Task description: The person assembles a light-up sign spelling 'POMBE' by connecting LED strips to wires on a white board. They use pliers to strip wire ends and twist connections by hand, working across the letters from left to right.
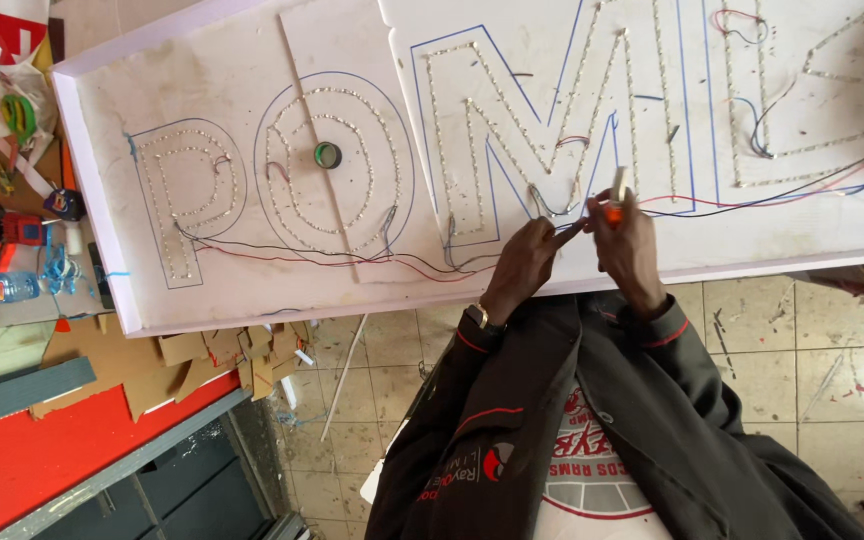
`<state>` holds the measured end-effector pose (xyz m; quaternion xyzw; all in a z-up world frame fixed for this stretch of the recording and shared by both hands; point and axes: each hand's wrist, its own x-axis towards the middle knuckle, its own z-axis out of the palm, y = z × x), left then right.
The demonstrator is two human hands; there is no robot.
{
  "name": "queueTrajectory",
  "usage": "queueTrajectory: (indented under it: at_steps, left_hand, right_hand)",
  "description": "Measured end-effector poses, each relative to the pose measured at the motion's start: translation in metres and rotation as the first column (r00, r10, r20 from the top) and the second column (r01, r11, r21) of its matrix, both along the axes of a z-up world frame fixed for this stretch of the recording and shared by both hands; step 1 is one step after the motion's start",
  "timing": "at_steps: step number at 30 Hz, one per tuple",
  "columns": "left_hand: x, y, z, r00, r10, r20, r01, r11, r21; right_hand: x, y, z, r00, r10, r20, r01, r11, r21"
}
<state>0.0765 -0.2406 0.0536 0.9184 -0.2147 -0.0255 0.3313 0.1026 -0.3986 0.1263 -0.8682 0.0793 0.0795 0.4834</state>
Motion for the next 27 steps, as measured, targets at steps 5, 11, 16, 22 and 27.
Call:
queueTrajectory:
  at_steps: [5,11,16,22,27]
  left_hand:
    - [-0.003,0.009,-0.008,0.918,-0.005,-0.396,-0.145,0.927,-0.346]
    - [0.007,0.017,0.006,0.834,-0.042,-0.550,-0.248,0.862,-0.442]
    - [0.007,0.025,0.025,0.830,-0.067,-0.553,-0.124,0.946,-0.301]
    - [0.001,0.021,0.029,0.837,-0.030,-0.547,0.001,0.999,-0.054]
    - [-0.006,0.023,0.027,0.881,0.041,-0.472,-0.066,0.997,-0.038]
  right_hand:
    - [-0.014,-0.002,-0.039,0.987,-0.098,0.128,0.087,0.992,0.094]
    - [-0.020,-0.018,-0.061,0.995,-0.085,0.051,0.078,0.989,0.126]
    - [-0.020,-0.020,-0.040,0.998,-0.060,0.012,0.060,0.998,-0.004]
    - [-0.034,-0.047,-0.063,0.972,0.211,0.106,-0.163,0.924,-0.345]
    - [-0.031,-0.055,-0.076,0.971,0.239,0.031,-0.204,0.884,-0.420]
